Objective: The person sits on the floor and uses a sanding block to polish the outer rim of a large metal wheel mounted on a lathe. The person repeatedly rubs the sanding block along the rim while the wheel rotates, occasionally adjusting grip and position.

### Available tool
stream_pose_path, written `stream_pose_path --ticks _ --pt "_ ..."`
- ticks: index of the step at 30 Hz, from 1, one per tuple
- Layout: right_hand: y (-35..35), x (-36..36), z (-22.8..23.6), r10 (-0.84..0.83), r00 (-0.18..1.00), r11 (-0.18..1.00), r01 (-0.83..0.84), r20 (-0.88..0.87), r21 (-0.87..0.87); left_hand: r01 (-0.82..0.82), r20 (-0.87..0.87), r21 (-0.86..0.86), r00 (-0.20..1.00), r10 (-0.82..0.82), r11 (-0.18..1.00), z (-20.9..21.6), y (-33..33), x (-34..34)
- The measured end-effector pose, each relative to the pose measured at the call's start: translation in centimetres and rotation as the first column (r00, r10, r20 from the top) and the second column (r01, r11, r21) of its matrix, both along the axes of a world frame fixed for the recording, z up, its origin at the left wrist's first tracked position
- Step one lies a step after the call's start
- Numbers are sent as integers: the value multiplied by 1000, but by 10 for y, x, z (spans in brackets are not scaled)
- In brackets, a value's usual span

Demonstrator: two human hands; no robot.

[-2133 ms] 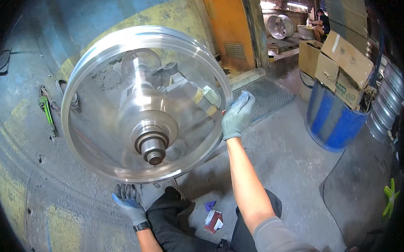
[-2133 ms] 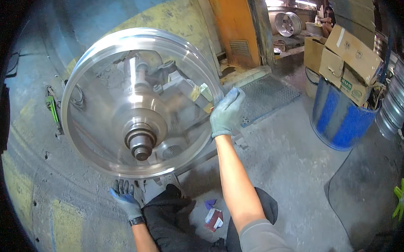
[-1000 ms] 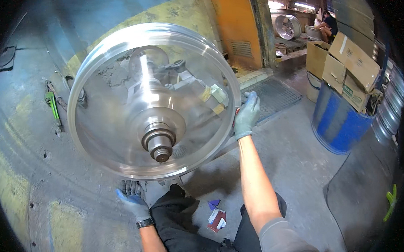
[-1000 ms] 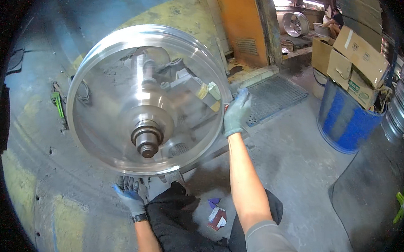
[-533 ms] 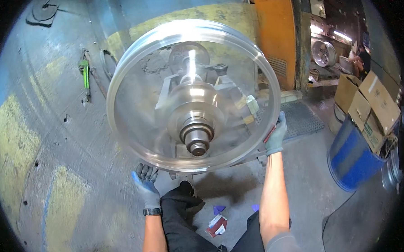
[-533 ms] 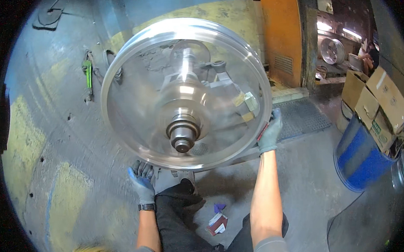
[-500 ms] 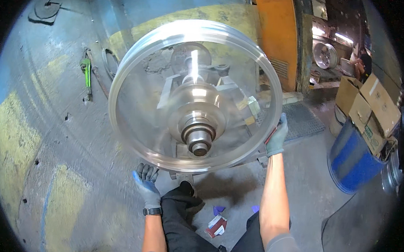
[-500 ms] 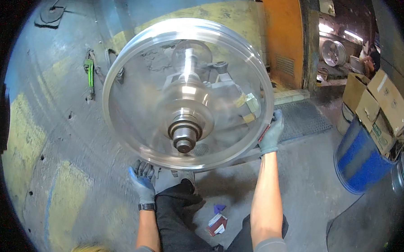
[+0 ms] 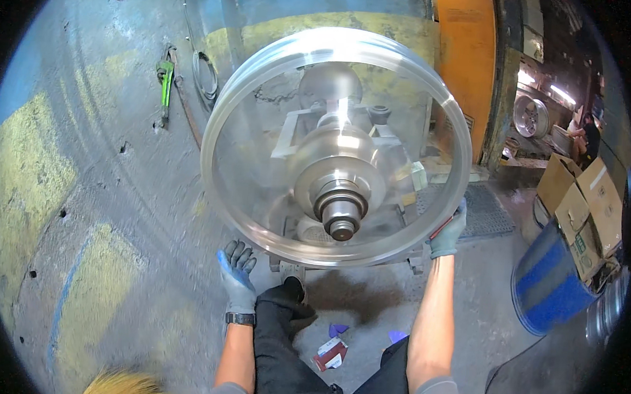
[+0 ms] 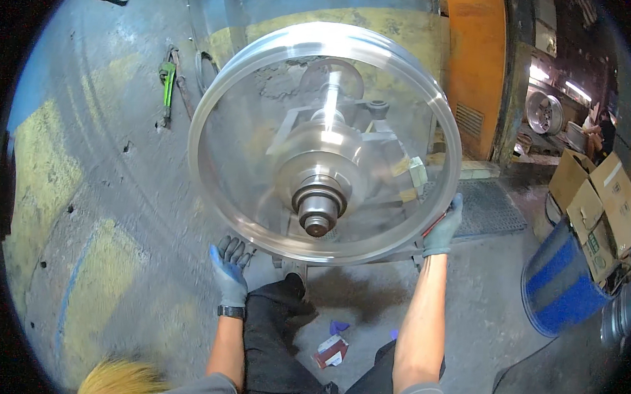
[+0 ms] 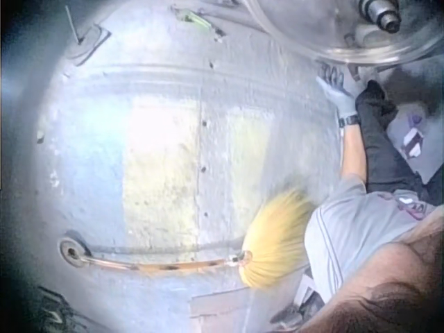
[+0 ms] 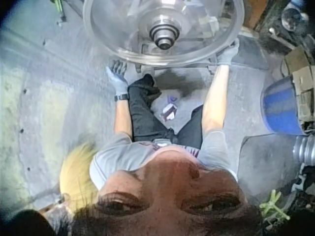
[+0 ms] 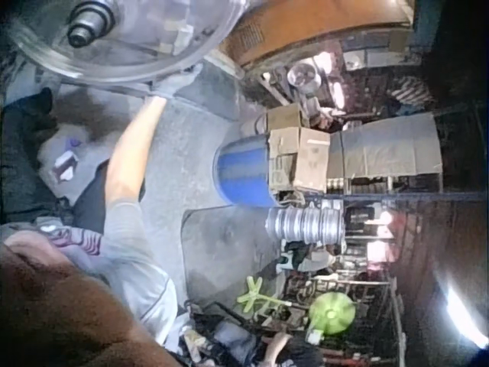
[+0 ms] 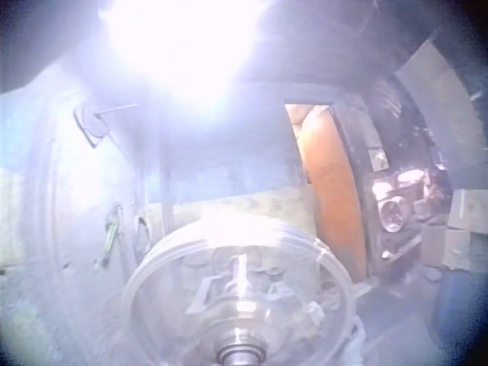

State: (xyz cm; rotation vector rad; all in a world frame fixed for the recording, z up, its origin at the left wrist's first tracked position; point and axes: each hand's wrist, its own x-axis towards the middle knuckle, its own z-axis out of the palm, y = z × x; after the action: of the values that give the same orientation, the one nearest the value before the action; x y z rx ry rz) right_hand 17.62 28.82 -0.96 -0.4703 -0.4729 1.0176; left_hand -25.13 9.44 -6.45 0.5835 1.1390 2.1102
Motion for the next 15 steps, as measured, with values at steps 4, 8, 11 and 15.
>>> stream_pose_path --ticks 4,8,11,15 --pt "1 11 -5 -207 972 978 210 111 -10 17 23 8 1000 -17 1000 -5 4 -4" --pt "-15 -11 15 -516 762 807 586 391 -77 -12 23 -15 1000 12 1000 2 -3 -3" --pt "-8 -13 22 -675 561 650 759 479 27 2 54 5 999 -3 1000 -3 1 -7" --pt "-31 -30 46 -668 525 632 775 527 30 8 29 9 1000 -8 1000 -3 -3 -11"
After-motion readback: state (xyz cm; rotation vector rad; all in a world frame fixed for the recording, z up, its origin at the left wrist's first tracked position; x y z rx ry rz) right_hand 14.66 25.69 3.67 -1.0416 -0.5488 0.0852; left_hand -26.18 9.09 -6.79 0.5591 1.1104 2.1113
